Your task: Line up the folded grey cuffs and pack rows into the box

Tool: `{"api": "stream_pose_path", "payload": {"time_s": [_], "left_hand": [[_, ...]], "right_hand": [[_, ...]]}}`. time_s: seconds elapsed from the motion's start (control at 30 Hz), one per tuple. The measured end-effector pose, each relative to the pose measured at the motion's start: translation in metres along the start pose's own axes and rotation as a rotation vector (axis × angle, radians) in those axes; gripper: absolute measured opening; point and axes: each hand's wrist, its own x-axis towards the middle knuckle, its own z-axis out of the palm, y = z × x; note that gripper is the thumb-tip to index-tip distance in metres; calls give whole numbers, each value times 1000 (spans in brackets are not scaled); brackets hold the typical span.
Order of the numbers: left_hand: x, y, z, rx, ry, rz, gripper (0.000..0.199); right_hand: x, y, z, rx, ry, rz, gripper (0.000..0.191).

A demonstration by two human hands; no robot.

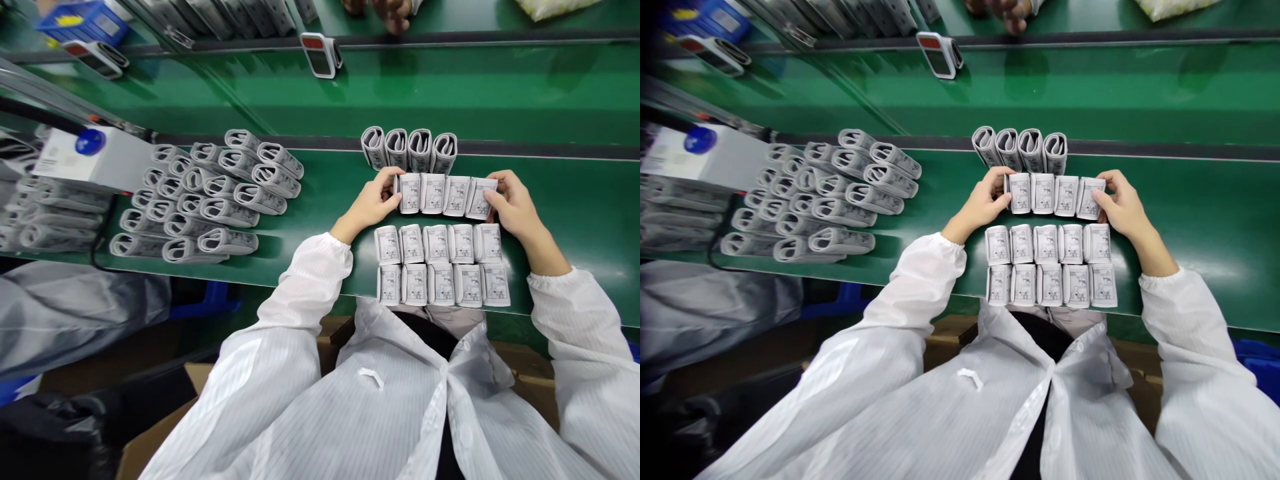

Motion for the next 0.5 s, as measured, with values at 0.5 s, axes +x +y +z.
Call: {"api": "stream_pose_path", "payload": {"time_s": [0.5], "left_hand": [[1, 3, 1, 73, 28, 42, 55]], "right_hand": [[0, -5, 1, 7, 7, 2, 65]]}}
